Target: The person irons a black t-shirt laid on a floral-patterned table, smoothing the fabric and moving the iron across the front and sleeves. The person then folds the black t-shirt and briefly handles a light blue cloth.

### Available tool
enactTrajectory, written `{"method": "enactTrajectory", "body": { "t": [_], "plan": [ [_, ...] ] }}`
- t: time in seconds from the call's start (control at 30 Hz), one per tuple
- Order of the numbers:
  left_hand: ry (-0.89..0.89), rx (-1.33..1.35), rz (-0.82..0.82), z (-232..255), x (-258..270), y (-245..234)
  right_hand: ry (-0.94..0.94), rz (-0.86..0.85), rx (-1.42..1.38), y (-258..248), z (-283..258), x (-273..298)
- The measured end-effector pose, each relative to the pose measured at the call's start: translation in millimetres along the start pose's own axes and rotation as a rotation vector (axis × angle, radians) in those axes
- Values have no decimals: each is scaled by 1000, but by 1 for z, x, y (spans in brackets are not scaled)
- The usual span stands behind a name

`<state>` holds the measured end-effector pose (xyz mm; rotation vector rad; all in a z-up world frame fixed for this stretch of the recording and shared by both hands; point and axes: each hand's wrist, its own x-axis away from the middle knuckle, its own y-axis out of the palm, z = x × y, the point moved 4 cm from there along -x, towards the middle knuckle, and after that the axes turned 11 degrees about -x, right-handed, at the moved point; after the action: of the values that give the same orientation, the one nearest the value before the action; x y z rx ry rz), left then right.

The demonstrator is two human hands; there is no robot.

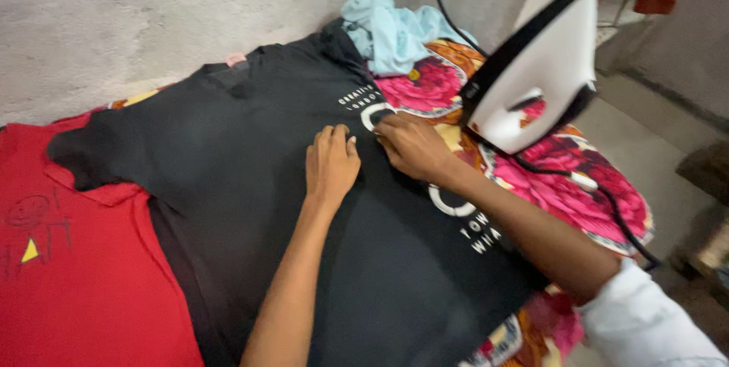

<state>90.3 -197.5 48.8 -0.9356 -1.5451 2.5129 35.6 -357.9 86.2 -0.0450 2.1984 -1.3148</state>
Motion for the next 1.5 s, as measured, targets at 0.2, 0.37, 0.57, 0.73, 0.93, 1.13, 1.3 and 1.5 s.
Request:
{"method": "enactTrajectory", "body": {
  "t": [0.2,0.37,0.57,0.73,0.93,1.13,1.3,1.5],
  "plan": [
    [-17,7,252,-18,-15,2,-84,244,-31,67,73,-103],
    [-36,-4,225,-14,-15,-6,-5,318,97,103,133,-170],
    [-117,60,130,-20,-22,-5,88,501,-154,101,157,-177],
    [-138,102,124,-21,-22,-5,308,674,-561,70,142,-155],
    [-132,147,148,-25,-25,0,49,423,-263,67,104,-136],
    [-129,202,255,-51,-65,26,-8,435,-181,71,101,-135],
    [-121,84,384,-99,-180,79,37,470,-227,65,98,-137],
    [-294,44,184,-140,-239,120,109,514,-240,61,97,-139]
  ]
}}
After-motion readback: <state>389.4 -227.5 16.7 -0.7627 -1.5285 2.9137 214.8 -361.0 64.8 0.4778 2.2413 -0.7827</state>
